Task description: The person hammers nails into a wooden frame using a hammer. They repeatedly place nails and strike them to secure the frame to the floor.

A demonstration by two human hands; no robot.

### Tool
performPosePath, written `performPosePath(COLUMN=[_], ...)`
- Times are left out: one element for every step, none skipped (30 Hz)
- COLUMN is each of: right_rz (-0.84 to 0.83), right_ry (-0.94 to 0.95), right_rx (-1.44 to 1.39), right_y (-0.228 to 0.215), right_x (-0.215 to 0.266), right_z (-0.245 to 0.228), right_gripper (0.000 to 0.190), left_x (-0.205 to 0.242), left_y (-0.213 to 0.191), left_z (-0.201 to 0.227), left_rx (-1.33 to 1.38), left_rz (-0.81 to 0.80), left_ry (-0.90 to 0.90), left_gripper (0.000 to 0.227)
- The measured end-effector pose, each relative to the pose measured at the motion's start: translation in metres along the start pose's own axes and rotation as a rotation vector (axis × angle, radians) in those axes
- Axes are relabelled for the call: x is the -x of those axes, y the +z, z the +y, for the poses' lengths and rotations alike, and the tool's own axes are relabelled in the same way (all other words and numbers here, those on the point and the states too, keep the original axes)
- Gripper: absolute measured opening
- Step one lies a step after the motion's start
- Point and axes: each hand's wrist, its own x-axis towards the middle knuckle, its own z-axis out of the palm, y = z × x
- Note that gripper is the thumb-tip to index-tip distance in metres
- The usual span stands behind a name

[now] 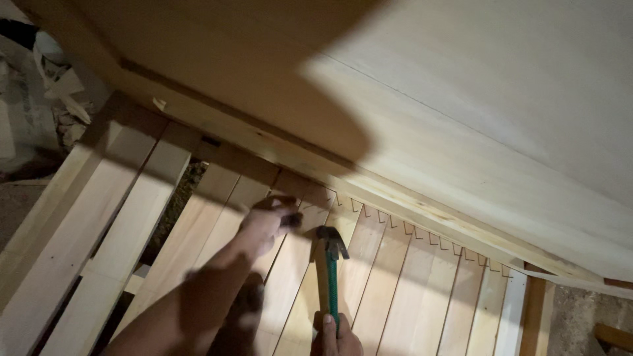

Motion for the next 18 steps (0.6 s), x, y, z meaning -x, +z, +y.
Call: performPosePath(right_rz=[0.000, -0.001, -0.001, -0.025, -0.050, -0.076, -0.072, -0.068, -0.065, -0.073, -0.079, -0.086, -0.092, -0.098, -0.103, -0.084, -0.066, -0.048], right_ry=[0.070, 0.140, 0.210, 0.158, 0.105, 0.053, 0.036, 0.018, 0.000, 0.031, 0.061, 0.091, 0.073, 0.055, 0.038, 0.042, 0.047, 0.053], right_rx=[-0.045, -0.089, -0.134, -0.079, -0.024, 0.032, 0.032, 0.031, 0.031, 0.056, 0.082, 0.107, 0.111, 0.114, 0.119, 0.090, 0.064, 0.037], right_y=[0.001, 0.002, 0.003, 0.002, -0.001, -0.002, -0.003, -0.004, -0.004, -0.005, -0.005, -0.006, -0.006, -0.005, -0.006, -0.005, -0.004, -0.004], right_x=[0.001, 0.002, 0.002, 0.000, -0.003, -0.005, -0.006, -0.007, -0.007, -0.009, -0.009, -0.009, -0.008, -0.008, -0.007, -0.006, -0.004, -0.003], right_z=[0.001, 0.001, 0.002, 0.003, 0.003, 0.004, 0.005, 0.006, 0.007, 0.007, 0.007, 0.007, 0.007, 0.006, 0.005, 0.004, 0.004, 0.004], right_gripper=[0.053, 0.054, 0.054, 0.054, 0.055, 0.055, 0.055, 0.055, 0.055, 0.055, 0.054, 0.053, 0.053, 0.052, 0.052, 0.052, 0.052, 0.052], left_x=[-0.006, -0.013, -0.020, -0.027, -0.034, -0.039, -0.043, -0.045, -0.047, -0.049, -0.051, -0.053, -0.056, -0.061, -0.065, -0.069, -0.071, -0.072], left_y=[0.002, 0.003, 0.005, 0.008, 0.009, 0.010, 0.010, 0.008, 0.004, 0.000, -0.003, -0.007, -0.010, -0.010, -0.010, -0.009, -0.007, -0.005], left_z=[0.002, 0.004, 0.007, 0.009, 0.011, 0.012, 0.013, 0.012, 0.010, 0.009, 0.009, 0.009, 0.010, 0.012, 0.014, 0.016, 0.015, 0.015], left_rx=[0.015, -0.127, -0.269, -0.411, -0.553, -0.694, -0.836, -0.977, -1.119, -1.262, -1.323, -1.383, -1.444, -1.487, -1.527, -1.566, -1.494, -1.421], left_rz=[0.015, 0.052, 0.088, 0.124, 0.161, 0.198, 0.236, 0.275, 0.313, 0.350, 0.307, 0.263, 0.219, 0.200, 0.180, 0.160, 0.155, 0.149], left_ry=[0.044, 0.128, 0.212, 0.295, 0.380, 0.464, 0.549, 0.626, 0.702, 0.778, 0.756, 0.733, 0.710, 0.639, 0.567, 0.494, 0.489, 0.483], left_gripper=[0.038, 0.037, 0.036, 0.036, 0.037, 0.038, 0.040, 0.033, 0.027, 0.022, 0.022, 0.022, 0.022, 0.022, 0.022, 0.023, 0.023, 0.023])
